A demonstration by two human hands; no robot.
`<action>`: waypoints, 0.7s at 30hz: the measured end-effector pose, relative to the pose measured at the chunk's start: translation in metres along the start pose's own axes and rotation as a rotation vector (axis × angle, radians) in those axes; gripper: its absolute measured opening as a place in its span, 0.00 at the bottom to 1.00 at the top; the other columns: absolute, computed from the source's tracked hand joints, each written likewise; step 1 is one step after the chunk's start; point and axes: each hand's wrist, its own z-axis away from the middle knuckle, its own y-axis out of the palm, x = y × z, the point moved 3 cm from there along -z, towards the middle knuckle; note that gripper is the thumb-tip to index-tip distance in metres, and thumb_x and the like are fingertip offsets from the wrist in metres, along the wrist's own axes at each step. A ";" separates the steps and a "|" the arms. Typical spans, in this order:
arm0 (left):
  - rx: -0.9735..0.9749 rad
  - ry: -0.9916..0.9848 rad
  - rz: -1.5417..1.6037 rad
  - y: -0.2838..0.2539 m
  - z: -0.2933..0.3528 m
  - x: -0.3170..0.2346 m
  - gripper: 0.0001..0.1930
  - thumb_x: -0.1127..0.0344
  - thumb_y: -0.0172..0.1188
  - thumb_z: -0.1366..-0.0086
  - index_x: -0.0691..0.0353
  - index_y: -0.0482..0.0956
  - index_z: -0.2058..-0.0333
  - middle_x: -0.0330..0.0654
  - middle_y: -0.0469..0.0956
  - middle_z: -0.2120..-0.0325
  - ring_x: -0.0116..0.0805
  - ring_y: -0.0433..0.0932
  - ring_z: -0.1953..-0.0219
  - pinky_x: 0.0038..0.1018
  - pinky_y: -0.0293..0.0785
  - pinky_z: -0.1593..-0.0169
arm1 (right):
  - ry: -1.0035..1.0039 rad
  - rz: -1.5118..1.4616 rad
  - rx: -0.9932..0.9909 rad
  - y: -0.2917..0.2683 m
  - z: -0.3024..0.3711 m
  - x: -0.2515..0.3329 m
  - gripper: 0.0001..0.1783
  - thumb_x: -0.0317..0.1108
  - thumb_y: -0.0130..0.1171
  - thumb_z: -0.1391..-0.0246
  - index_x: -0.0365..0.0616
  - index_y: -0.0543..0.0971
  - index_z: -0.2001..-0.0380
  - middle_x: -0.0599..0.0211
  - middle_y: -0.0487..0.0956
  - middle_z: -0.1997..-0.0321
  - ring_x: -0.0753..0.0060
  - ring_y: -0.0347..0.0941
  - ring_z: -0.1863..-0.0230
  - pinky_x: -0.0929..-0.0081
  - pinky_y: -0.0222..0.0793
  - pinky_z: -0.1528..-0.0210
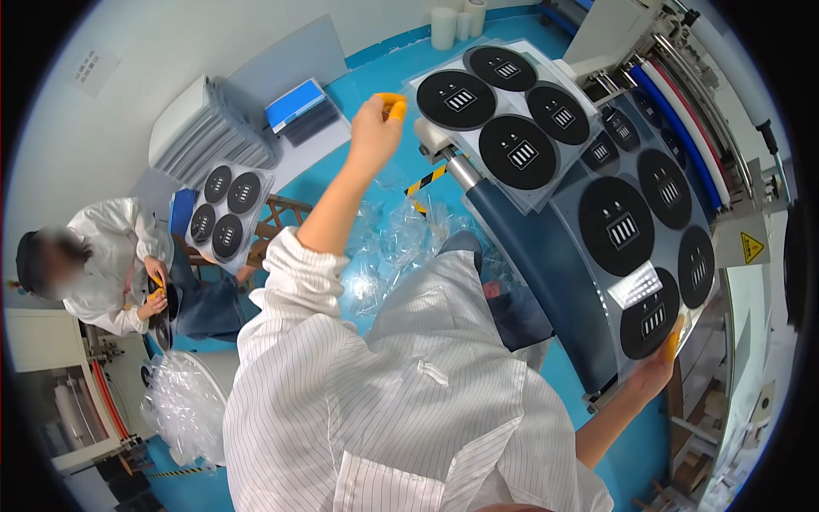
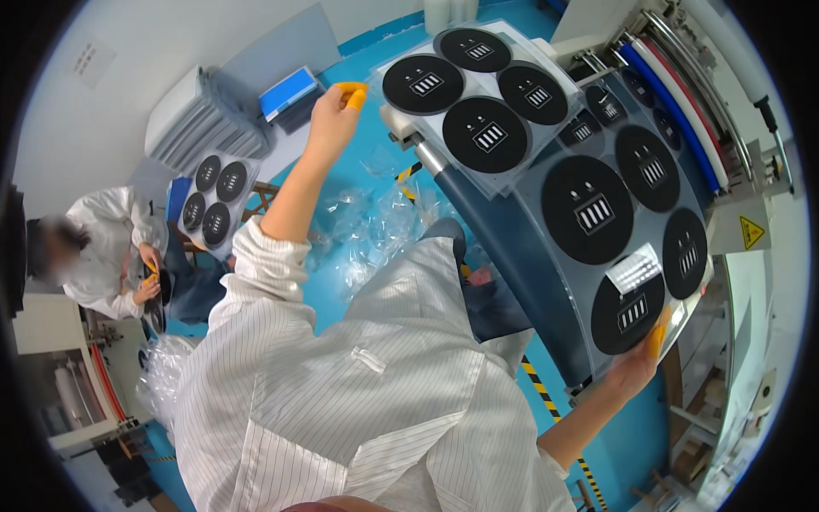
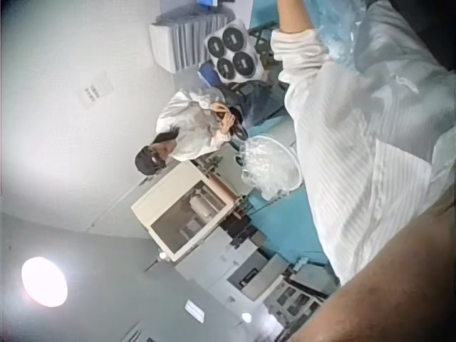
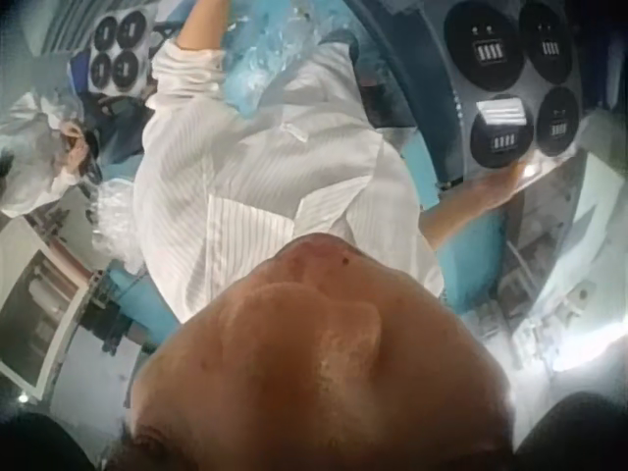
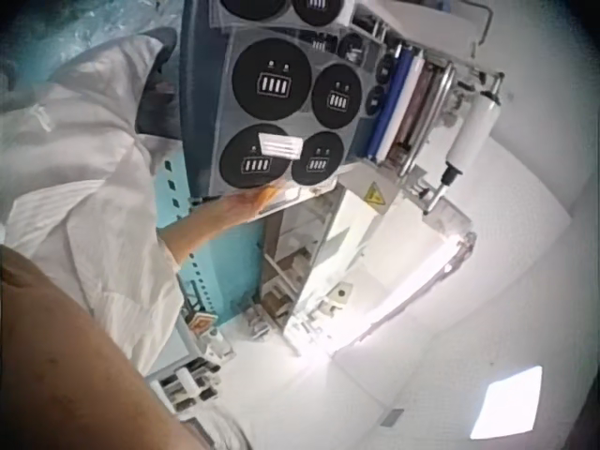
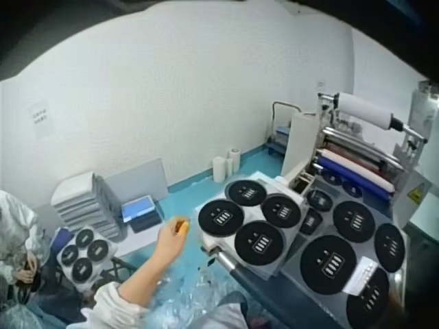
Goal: The person sorts and moves component sheets containing circular components by hand, taking them from a conveyor belt and placing them into a white bin.
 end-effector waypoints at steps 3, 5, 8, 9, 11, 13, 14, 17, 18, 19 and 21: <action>-0.075 -0.049 -0.210 -0.006 -0.019 0.028 0.11 0.70 0.53 0.46 0.66 0.75 0.64 0.49 0.76 0.72 0.37 0.74 0.72 0.28 0.69 0.68 | 0.032 -0.084 0.136 -0.026 0.005 0.007 0.19 0.28 0.37 0.43 0.31 0.62 0.49 0.55 0.69 0.49 0.65 0.66 0.48 0.72 0.62 0.45; -0.025 -0.156 -0.248 -0.003 -0.026 0.036 0.12 0.67 0.54 0.46 0.66 0.75 0.63 0.50 0.77 0.71 0.40 0.75 0.71 0.30 0.69 0.68 | 0.022 -0.071 0.086 -0.044 0.006 0.007 0.19 0.28 0.37 0.43 0.32 0.63 0.49 0.55 0.69 0.50 0.65 0.67 0.49 0.72 0.63 0.45; -0.014 -0.155 -0.274 -0.002 -0.036 0.041 0.13 0.67 0.54 0.46 0.66 0.75 0.63 0.51 0.76 0.70 0.39 0.75 0.72 0.29 0.69 0.67 | 0.018 -0.061 0.035 -0.056 0.007 0.007 0.19 0.28 0.37 0.43 0.33 0.63 0.49 0.55 0.69 0.50 0.65 0.67 0.49 0.72 0.63 0.46; -0.004 -0.153 -0.269 -0.001 -0.036 0.037 0.13 0.67 0.54 0.46 0.66 0.75 0.63 0.51 0.76 0.70 0.39 0.75 0.72 0.29 0.69 0.67 | 0.030 -0.061 0.034 -0.051 0.009 0.007 0.19 0.28 0.37 0.43 0.34 0.63 0.49 0.55 0.69 0.50 0.65 0.67 0.49 0.72 0.64 0.46; -0.055 -0.119 -0.267 -0.003 -0.038 0.025 0.12 0.67 0.55 0.46 0.67 0.75 0.64 0.49 0.77 0.70 0.38 0.75 0.72 0.29 0.69 0.68 | 0.029 -0.017 -0.021 -0.043 0.012 0.006 0.19 0.28 0.37 0.43 0.33 0.63 0.49 0.55 0.69 0.50 0.66 0.67 0.49 0.72 0.63 0.46; -0.078 -0.073 -0.146 -0.003 -0.042 0.016 0.11 0.67 0.55 0.46 0.67 0.75 0.66 0.47 0.77 0.71 0.38 0.76 0.70 0.28 0.69 0.68 | 0.019 0.023 -0.084 -0.036 0.016 0.003 0.19 0.28 0.38 0.43 0.33 0.62 0.49 0.55 0.69 0.50 0.66 0.66 0.48 0.72 0.63 0.46; -0.112 -0.036 -0.030 -0.003 -0.043 0.013 0.10 0.67 0.55 0.46 0.67 0.75 0.67 0.46 0.76 0.73 0.37 0.76 0.69 0.27 0.69 0.69 | 0.041 -0.004 -0.019 -0.034 0.016 0.000 0.19 0.28 0.38 0.43 0.33 0.62 0.48 0.55 0.69 0.50 0.66 0.66 0.48 0.72 0.63 0.46; 0.055 -0.210 0.488 0.008 -0.050 0.002 0.09 0.73 0.45 0.42 0.71 0.68 0.64 0.50 0.72 0.66 0.40 0.74 0.65 0.31 0.72 0.63 | 0.006 0.006 -0.047 -0.026 0.018 -0.003 0.20 0.28 0.38 0.43 0.32 0.60 0.47 0.54 0.68 0.48 0.66 0.65 0.47 0.72 0.63 0.45; 0.125 -0.355 0.820 0.015 -0.050 -0.003 0.11 0.76 0.40 0.41 0.74 0.66 0.61 0.52 0.71 0.62 0.40 0.73 0.62 0.33 0.73 0.59 | -0.031 0.036 -0.124 -0.024 0.020 -0.005 0.21 0.27 0.38 0.44 0.32 0.59 0.47 0.54 0.67 0.48 0.66 0.65 0.47 0.72 0.62 0.45; 0.141 -0.365 0.898 0.018 -0.053 -0.004 0.11 0.76 0.38 0.39 0.75 0.64 0.60 0.54 0.68 0.59 0.43 0.72 0.59 0.38 0.73 0.55 | -0.049 0.069 -0.186 -0.011 0.024 -0.007 0.21 0.27 0.39 0.44 0.31 0.59 0.47 0.54 0.66 0.47 0.66 0.64 0.46 0.74 0.61 0.44; 0.185 -0.406 1.114 0.020 -0.062 0.008 0.10 0.76 0.38 0.39 0.75 0.63 0.60 0.54 0.69 0.61 0.44 0.73 0.60 0.39 0.74 0.57 | -0.029 0.042 -0.058 -0.007 0.025 -0.008 0.21 0.26 0.41 0.45 0.31 0.59 0.47 0.53 0.66 0.47 0.67 0.65 0.48 0.78 0.64 0.48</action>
